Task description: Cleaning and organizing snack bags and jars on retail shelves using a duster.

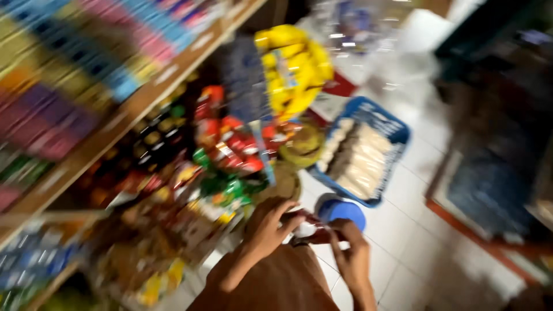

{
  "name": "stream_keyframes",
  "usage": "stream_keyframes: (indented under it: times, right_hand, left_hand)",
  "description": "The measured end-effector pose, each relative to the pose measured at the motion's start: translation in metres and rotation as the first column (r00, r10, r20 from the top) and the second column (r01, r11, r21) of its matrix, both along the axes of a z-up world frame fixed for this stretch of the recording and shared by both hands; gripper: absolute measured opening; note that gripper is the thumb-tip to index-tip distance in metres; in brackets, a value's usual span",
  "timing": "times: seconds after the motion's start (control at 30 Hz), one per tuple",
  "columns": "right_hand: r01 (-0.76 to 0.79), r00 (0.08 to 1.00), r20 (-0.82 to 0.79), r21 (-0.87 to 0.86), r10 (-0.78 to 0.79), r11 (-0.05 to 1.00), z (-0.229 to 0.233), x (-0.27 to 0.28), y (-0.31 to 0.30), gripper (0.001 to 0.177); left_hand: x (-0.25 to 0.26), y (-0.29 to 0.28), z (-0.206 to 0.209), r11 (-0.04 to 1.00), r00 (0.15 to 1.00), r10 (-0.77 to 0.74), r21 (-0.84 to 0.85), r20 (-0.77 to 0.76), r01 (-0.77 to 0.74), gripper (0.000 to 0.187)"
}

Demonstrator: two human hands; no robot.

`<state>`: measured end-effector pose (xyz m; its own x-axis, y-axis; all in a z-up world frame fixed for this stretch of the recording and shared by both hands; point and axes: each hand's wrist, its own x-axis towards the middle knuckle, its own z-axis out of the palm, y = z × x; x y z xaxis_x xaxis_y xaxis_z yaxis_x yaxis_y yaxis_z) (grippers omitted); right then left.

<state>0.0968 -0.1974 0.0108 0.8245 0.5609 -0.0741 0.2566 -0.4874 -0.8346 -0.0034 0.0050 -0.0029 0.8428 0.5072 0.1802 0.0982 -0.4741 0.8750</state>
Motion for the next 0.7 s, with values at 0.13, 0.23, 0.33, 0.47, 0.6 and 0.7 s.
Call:
stream_keyframes:
  times: [0.13,0.23,0.33,0.47,0.6,0.7]
  right_hand:
    - [-0.026,0.998,0.063,0.052,0.023,0.998,0.009,0.005,0.014,0.013]
    - [-0.008,1.0,0.024,-0.073,0.01,0.997,0.018,0.005,0.019,0.015]
    - [-0.06,0.995,0.075,-0.062,0.064,0.996,0.005,0.01,0.012,0.015]
    - [-0.097,0.99,0.1,-0.039,0.1,0.995,-0.003,0.008,0.007,0.018]
    - [-0.059,0.996,0.055,-0.118,0.066,0.991,0.0,0.002,0.007,0.02]
    - [-0.044,0.998,0.026,-0.147,0.048,0.988,0.003,0.001,0.01,0.02]
  left_hand:
    - [-0.004,0.026,-0.034,0.985,0.985,0.153,0.069,0.078,-0.158,0.029]
    - [-0.01,0.058,-0.073,0.907,0.894,0.419,0.027,-0.157,-0.42,0.033]
    - [-0.024,0.102,-0.109,0.746,0.698,0.659,0.123,-0.281,-0.655,0.051]
    - [-0.049,0.149,-0.159,0.664,0.621,0.743,0.394,-0.25,-0.636,0.076]
    - [-0.071,0.162,-0.182,0.589,0.42,0.802,0.68,-0.424,-0.437,0.082]
    - [-0.083,0.163,-0.158,0.543,0.502,0.826,0.604,-0.258,-0.584,0.06]
